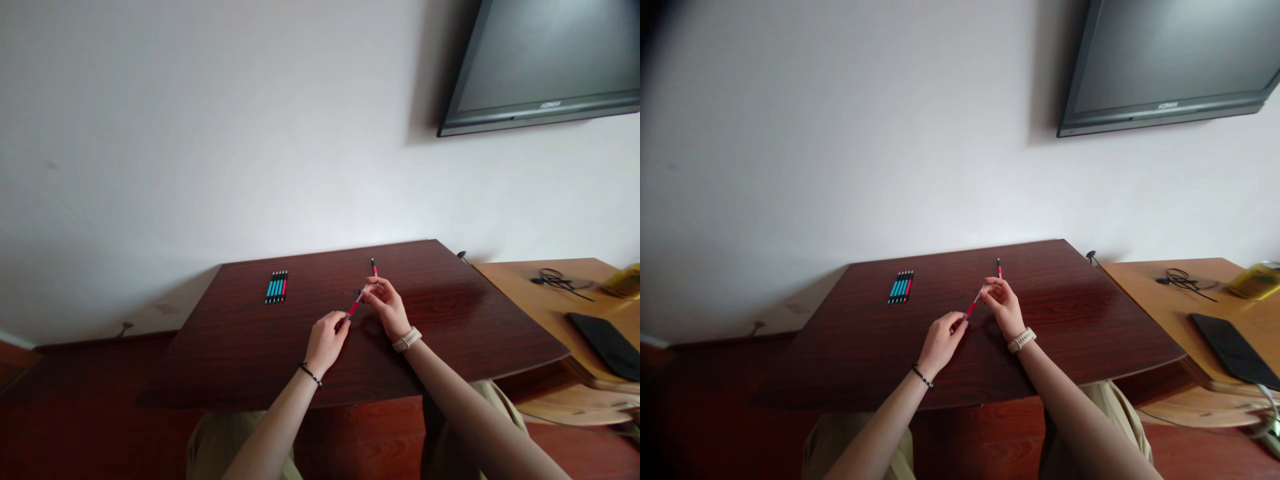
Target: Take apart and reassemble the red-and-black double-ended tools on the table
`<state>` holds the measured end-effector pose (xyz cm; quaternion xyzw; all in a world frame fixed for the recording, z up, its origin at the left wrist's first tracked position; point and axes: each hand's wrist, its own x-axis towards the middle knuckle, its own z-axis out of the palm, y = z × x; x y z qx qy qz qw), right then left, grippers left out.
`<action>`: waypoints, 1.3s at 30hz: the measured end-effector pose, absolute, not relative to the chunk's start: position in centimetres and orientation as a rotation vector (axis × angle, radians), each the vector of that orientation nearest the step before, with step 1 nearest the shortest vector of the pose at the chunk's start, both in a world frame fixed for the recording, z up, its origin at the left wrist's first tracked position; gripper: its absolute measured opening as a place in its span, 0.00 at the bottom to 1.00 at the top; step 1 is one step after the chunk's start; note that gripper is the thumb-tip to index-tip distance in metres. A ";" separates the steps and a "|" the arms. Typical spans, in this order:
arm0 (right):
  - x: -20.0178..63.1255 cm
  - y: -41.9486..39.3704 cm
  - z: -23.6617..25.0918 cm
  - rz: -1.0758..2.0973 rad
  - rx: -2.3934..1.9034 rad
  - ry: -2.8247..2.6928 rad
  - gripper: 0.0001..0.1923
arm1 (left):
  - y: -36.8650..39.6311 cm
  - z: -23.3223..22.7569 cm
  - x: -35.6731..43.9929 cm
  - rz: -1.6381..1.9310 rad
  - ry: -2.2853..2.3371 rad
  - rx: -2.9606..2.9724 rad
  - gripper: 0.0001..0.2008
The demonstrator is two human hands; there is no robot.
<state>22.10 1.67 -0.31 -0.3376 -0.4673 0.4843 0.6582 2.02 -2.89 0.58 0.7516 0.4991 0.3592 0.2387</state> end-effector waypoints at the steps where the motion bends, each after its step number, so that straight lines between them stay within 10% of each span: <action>1: 22.0 1.6 -0.3 1.105 -0.762 -1.079 0.23 | -2.8 0.5 2.0 0.997 1.362 2.048 0.08; 23: 24.5 2.8 -1.8 0.272 -1.195 -0.957 0.17 | 3.5 -0.5 0.2 1.238 0.985 1.525 0.15; 39: 21.8 1.5 -1.8 0.077 -1.380 -1.852 0.12 | 10.0 -1.6 0.6 1.260 1.030 1.675 0.15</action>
